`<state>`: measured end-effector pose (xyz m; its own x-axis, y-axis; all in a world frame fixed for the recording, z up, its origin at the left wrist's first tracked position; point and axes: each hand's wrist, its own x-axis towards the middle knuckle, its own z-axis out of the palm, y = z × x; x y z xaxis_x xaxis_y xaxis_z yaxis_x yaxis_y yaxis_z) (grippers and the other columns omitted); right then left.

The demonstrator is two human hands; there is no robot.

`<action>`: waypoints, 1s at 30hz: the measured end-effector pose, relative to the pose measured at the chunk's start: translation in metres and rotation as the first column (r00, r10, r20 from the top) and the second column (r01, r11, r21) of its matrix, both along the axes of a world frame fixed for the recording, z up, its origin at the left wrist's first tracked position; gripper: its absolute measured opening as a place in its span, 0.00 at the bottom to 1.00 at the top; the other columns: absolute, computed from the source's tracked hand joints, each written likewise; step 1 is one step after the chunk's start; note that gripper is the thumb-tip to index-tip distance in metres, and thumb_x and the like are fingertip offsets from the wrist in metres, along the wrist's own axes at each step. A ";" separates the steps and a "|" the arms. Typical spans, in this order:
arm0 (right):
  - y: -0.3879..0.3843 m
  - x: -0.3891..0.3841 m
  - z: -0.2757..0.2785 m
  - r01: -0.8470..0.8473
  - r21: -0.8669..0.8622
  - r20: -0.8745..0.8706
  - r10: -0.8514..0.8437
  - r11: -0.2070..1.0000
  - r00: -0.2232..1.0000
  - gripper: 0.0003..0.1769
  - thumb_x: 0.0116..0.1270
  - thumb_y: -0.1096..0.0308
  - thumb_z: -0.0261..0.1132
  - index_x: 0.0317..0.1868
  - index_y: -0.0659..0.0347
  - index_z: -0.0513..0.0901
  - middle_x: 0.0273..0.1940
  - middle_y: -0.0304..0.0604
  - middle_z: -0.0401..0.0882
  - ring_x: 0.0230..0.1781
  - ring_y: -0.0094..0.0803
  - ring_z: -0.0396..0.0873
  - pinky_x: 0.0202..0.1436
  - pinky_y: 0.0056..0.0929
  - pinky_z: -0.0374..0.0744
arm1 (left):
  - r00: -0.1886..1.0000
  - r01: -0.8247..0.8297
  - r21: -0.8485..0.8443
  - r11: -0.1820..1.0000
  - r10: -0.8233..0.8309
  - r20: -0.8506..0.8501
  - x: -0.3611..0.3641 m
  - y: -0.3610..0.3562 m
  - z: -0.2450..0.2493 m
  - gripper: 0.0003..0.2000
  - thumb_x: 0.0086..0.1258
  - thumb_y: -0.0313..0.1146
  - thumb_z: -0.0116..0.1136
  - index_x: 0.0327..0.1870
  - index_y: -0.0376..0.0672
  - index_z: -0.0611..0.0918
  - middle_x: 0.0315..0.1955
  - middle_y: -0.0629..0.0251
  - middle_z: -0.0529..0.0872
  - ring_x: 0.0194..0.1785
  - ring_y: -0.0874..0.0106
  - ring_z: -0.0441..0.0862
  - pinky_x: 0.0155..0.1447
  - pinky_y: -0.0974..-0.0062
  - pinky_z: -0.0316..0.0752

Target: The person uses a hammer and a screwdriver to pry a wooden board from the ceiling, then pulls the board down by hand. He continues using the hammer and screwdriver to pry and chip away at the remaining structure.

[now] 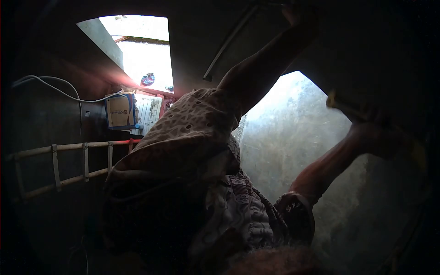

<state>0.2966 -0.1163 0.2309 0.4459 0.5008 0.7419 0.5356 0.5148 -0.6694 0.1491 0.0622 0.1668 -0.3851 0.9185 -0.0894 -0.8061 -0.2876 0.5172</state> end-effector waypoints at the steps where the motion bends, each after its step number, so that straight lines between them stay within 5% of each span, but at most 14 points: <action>1: 0.020 0.028 -0.020 -0.061 0.143 -0.051 0.069 0.988 0.996 0.14 0.58 0.62 0.63 0.38 0.64 0.73 0.27 0.42 0.77 0.24 0.33 0.76 0.29 0.30 0.78 | 0.990 -0.019 -0.011 1.000 0.017 -0.137 0.000 0.000 -0.003 0.07 0.59 0.29 0.50 0.26 0.34 0.74 0.12 0.58 0.75 0.12 0.70 0.67 0.17 0.71 0.64; 3: 0.014 -0.005 -0.033 0.398 0.539 0.773 -0.624 0.743 0.118 0.15 0.54 0.69 0.65 0.41 0.65 0.74 0.33 0.45 0.78 0.28 0.37 0.77 0.37 0.34 0.78 | 0.996 0.041 0.018 0.999 -0.043 0.073 -0.003 0.000 -0.005 0.08 0.60 0.30 0.50 0.22 0.35 0.74 0.11 0.59 0.75 0.12 0.71 0.66 0.17 0.71 0.63; 5: 0.033 0.000 -0.056 0.205 0.055 0.988 -0.024 0.977 -0.151 0.17 0.50 0.70 0.66 0.42 0.64 0.75 0.35 0.45 0.77 0.30 0.38 0.77 0.40 0.33 0.77 | 0.955 0.106 0.052 0.993 -0.116 0.274 -0.002 0.002 -0.008 0.10 0.60 0.30 0.50 0.18 0.37 0.74 0.10 0.59 0.75 0.11 0.72 0.65 0.16 0.71 0.63; 11: 0.022 0.010 -0.008 0.246 -0.360 0.656 0.057 0.900 0.753 0.12 0.61 0.63 0.59 0.37 0.64 0.75 0.23 0.41 0.77 0.26 0.27 0.77 0.34 0.28 0.76 | 0.965 0.080 0.003 0.997 -0.078 0.250 -0.004 -0.007 0.008 0.18 0.67 0.36 0.42 0.16 0.40 0.74 0.12 0.61 0.75 0.11 0.75 0.64 0.16 0.75 0.60; 12: 0.033 0.013 -0.012 0.242 -0.359 0.658 0.060 0.901 0.751 0.12 0.61 0.63 0.59 0.37 0.64 0.75 0.23 0.41 0.77 0.26 0.27 0.77 0.34 0.28 0.76 | 0.955 0.071 -0.013 0.997 -0.064 0.290 -0.001 -0.008 0.010 0.15 0.66 0.35 0.44 0.18 0.39 0.75 0.12 0.62 0.75 0.12 0.76 0.64 0.16 0.75 0.60; 14: 0.052 0.008 -0.034 0.094 0.798 0.597 -0.802 0.595 0.007 0.11 0.63 0.62 0.57 0.32 0.62 0.74 0.19 0.37 0.74 0.16 0.23 0.73 0.23 0.22 0.73 | 0.943 0.063 -0.030 0.998 -0.050 0.329 -0.002 -0.008 0.010 0.13 0.65 0.33 0.45 0.20 0.39 0.75 0.13 0.62 0.75 0.12 0.76 0.65 0.16 0.76 0.60; 16: 0.044 -0.006 -0.044 0.211 -0.094 0.896 -0.009 0.973 0.444 0.11 0.65 0.63 0.55 0.28 0.60 0.71 0.17 0.35 0.69 0.10 0.19 0.66 0.13 0.17 0.65 | 0.957 0.038 -0.029 0.999 -0.028 0.290 -0.006 -0.004 0.007 0.11 0.65 0.33 0.45 0.25 0.37 0.75 0.14 0.61 0.76 0.14 0.74 0.67 0.17 0.76 0.62; 17: 0.029 -0.025 -0.038 0.100 -0.626 0.616 0.412 0.774 0.671 0.12 0.65 0.62 0.54 0.27 0.60 0.71 0.17 0.34 0.67 0.09 0.18 0.65 0.12 0.16 0.63 | 0.963 0.029 -0.034 0.999 -0.019 0.270 -0.005 -0.002 0.001 0.10 0.65 0.33 0.45 0.27 0.36 0.75 0.15 0.61 0.76 0.15 0.73 0.69 0.17 0.76 0.62; 21: 0.036 0.009 -0.013 0.069 0.033 0.958 -0.051 0.997 0.282 0.20 0.69 0.55 0.47 0.22 0.56 0.69 0.13 0.32 0.63 0.10 0.16 0.64 0.13 0.15 0.61 | 0.945 -0.038 0.048 0.998 0.020 0.325 0.007 0.024 -0.004 0.09 0.65 0.33 0.45 0.34 0.35 0.73 0.18 0.60 0.77 0.18 0.70 0.72 0.19 0.75 0.66; 22: 0.029 -0.004 -0.007 -0.065 -0.208 0.574 0.176 0.976 0.800 0.20 0.69 0.55 0.48 0.21 0.56 0.69 0.13 0.33 0.63 0.11 0.16 0.64 0.14 0.16 0.62 | 0.911 -0.086 0.120 0.989 0.029 0.412 0.007 0.030 -0.005 0.09 0.64 0.33 0.46 0.37 0.34 0.72 0.20 0.59 0.77 0.19 0.69 0.74 0.20 0.74 0.67; 24: 0.023 -0.018 -0.005 -0.307 -0.318 -0.078 0.298 0.897 0.951 0.21 0.68 0.55 0.48 0.20 0.56 0.70 0.13 0.33 0.63 0.11 0.17 0.64 0.15 0.17 0.63 | 0.937 0.014 0.072 0.997 -0.039 0.346 0.005 0.026 -0.004 0.10 0.66 0.34 0.44 0.38 0.34 0.71 0.22 0.58 0.78 0.19 0.69 0.74 0.20 0.74 0.68; 26: 0.061 0.023 -0.048 0.229 0.205 0.847 -0.290 0.952 0.445 0.21 0.68 0.56 0.49 0.18 0.55 0.68 0.13 0.33 0.63 0.11 0.17 0.62 0.15 0.19 0.63 | 0.951 0.127 0.022 0.992 -0.128 0.283 0.010 0.024 -0.002 0.11 0.67 0.36 0.43 0.39 0.34 0.70 0.24 0.57 0.79 0.19 0.69 0.75 0.20 0.73 0.69; 27: 0.093 0.062 -0.071 -0.045 0.238 0.953 -0.225 0.970 0.204 0.22 0.69 0.55 0.48 0.17 0.54 0.65 0.11 0.31 0.61 0.09 0.16 0.59 0.12 0.19 0.59 | 0.906 0.035 -0.023 0.999 -0.022 0.422 0.009 0.021 0.008 0.13 0.68 0.37 0.42 0.38 0.33 0.70 0.23 0.57 0.79 0.17 0.71 0.74 0.18 0.73 0.68; 30: 0.008 -0.022 -0.038 -0.182 -0.813 0.031 0.353 0.553 0.935 0.20 0.68 0.55 0.49 0.20 0.55 0.67 0.10 0.31 0.62 0.07 0.16 0.60 0.10 0.18 0.58 | 0.852 0.013 -0.022 1.000 0.001 0.523 0.024 0.001 -0.010 0.14 0.69 0.39 0.40 0.36 0.34 0.71 0.23 0.57 0.80 0.19 0.72 0.73 0.19 0.74 0.68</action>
